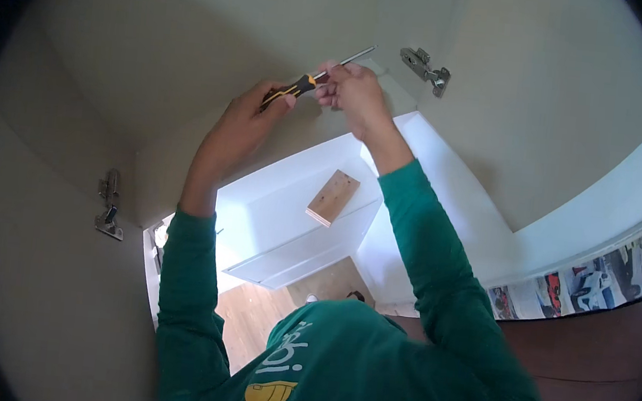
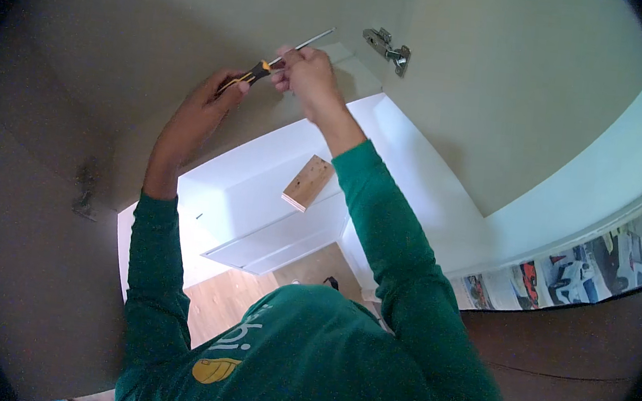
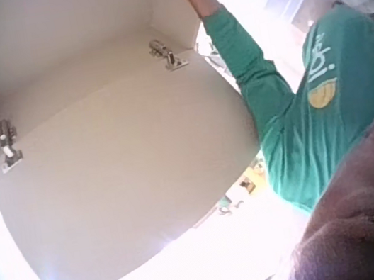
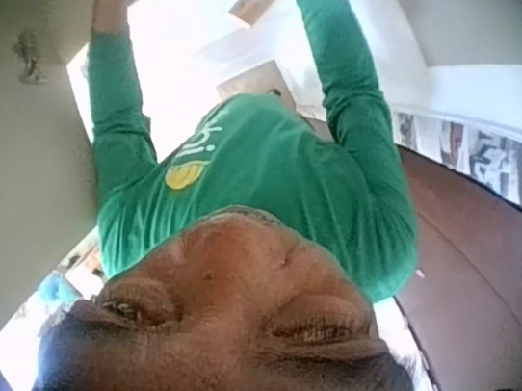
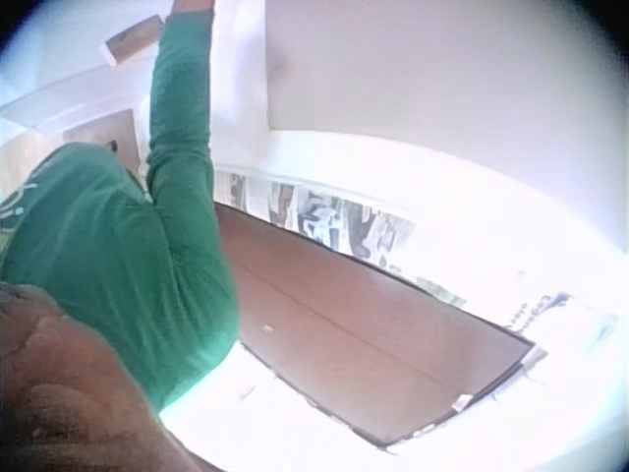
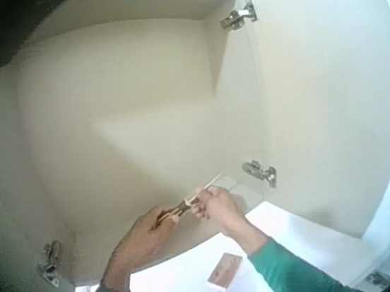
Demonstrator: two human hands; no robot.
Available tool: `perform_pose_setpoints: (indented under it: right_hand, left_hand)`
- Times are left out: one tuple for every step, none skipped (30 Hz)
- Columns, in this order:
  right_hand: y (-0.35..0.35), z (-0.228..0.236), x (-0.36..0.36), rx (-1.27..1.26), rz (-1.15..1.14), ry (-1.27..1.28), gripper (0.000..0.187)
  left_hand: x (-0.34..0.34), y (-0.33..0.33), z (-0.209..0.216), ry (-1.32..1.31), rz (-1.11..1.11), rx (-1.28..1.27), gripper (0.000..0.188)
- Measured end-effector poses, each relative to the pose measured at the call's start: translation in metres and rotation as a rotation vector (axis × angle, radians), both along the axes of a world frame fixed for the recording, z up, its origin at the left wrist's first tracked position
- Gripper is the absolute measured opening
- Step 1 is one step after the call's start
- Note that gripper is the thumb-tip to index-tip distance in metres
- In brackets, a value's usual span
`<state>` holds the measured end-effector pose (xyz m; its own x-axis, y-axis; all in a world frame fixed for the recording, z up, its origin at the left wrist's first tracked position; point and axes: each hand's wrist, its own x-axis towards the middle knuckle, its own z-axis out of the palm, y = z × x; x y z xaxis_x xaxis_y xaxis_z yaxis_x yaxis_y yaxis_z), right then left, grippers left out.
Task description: The person uses a manual screwdriver to tighten screws on a cabinet hinge, then switches to a power drill to drive a screw into the upper hinge of the cabinet door.
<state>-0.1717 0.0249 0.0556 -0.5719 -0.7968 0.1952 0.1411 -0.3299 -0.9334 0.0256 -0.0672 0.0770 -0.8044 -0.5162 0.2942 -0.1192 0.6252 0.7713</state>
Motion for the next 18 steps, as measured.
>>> perform_pose_setpoints:
  right_hand:
    - [-0.006, -0.005, -0.009, -0.013, -0.043, -0.022, 0.025]
    - [-0.010, -0.010, -0.019, -0.012, -0.098, -0.006, 0.025]
    - [-0.011, -0.015, -0.031, -0.012, -0.153, 0.010, 0.025]
    - [-0.011, -0.018, -0.035, -0.009, -0.208, 0.023, 0.025]
    - [-0.010, -0.022, -0.037, -0.042, -0.211, -0.007, 0.025]
    - [-0.010, -0.026, -0.039, -0.076, -0.215, -0.037, 0.025]
    - [-0.008, -0.027, -0.043, -0.113, -0.226, -0.067, 0.025]
    - [-0.007, -0.029, -0.047, -0.117, -0.229, -0.070, 0.023]
    - [-0.007, -0.029, -0.051, -0.122, -0.231, -0.072, 0.020]
    - [-0.005, -0.032, -0.049, -0.118, -0.233, -0.083, 0.018]
    - [-0.004, -0.032, -0.049, -0.126, -0.240, -0.095, 0.018]
    - [-0.004, -0.032, -0.050, -0.134, -0.247, -0.108, 0.018]
    - [-0.004, -0.029, -0.050, -0.140, -0.248, -0.116, 0.018]
    - [-0.003, -0.029, -0.051, -0.121, -0.232, -0.123, 0.019]
    - [-0.002, -0.029, -0.052, -0.103, -0.215, -0.132, 0.019]
    - [0.000, -0.031, -0.049, -0.079, -0.195, -0.140, 0.019]
    - [0.001, -0.030, -0.048, -0.071, -0.194, -0.132, 0.019]
    - [0.002, -0.028, -0.049, -0.064, -0.193, -0.123, 0.018]
  left_hand:
    - [-0.011, -0.010, -0.005, -0.002, -0.009, -0.037, 0.044]
    - [-0.019, -0.016, -0.008, -0.001, -0.015, -0.074, 0.044]
    - [-0.025, -0.019, -0.008, 0.002, -0.046, -0.061, 0.044]
    - [-0.032, -0.020, -0.010, 0.002, -0.076, -0.045, 0.045]
    - [-0.036, -0.019, -0.011, 0.002, -0.106, -0.030, 0.046]
    - [-0.037, -0.017, -0.010, -0.008, -0.109, 0.009, 0.046]
    - [-0.041, -0.013, -0.009, -0.018, -0.120, 0.045, 0.046]
    - [-0.045, -0.011, -0.008, -0.029, -0.132, 0.079, 0.047]
    - [-0.048, -0.011, -0.010, 0.003, -0.138, 0.063, 0.047]
    - [-0.050, -0.012, -0.018, 0.026, -0.143, 0.055, 0.047]
    - [-0.052, -0.013, -0.022, 0.050, -0.148, 0.047, 0.047]
    - [-0.054, -0.014, -0.024, 0.061, -0.144, 0.049, 0.046]
    - [-0.055, -0.012, -0.023, 0.076, -0.134, 0.054, 0.045]
    - [-0.056, -0.011, -0.020, 0.092, -0.124, 0.059, 0.044]
    - [-0.055, -0.010, -0.017, 0.077, -0.123, 0.061, 0.045]
    - [-0.051, -0.007, -0.018, 0.061, -0.117, 0.067, 0.046]
    - [-0.048, -0.006, -0.018, 0.045, -0.111, 0.073, 0.046]
    - [-0.047, -0.009, -0.019, 0.029, -0.132, 0.056, 0.048]
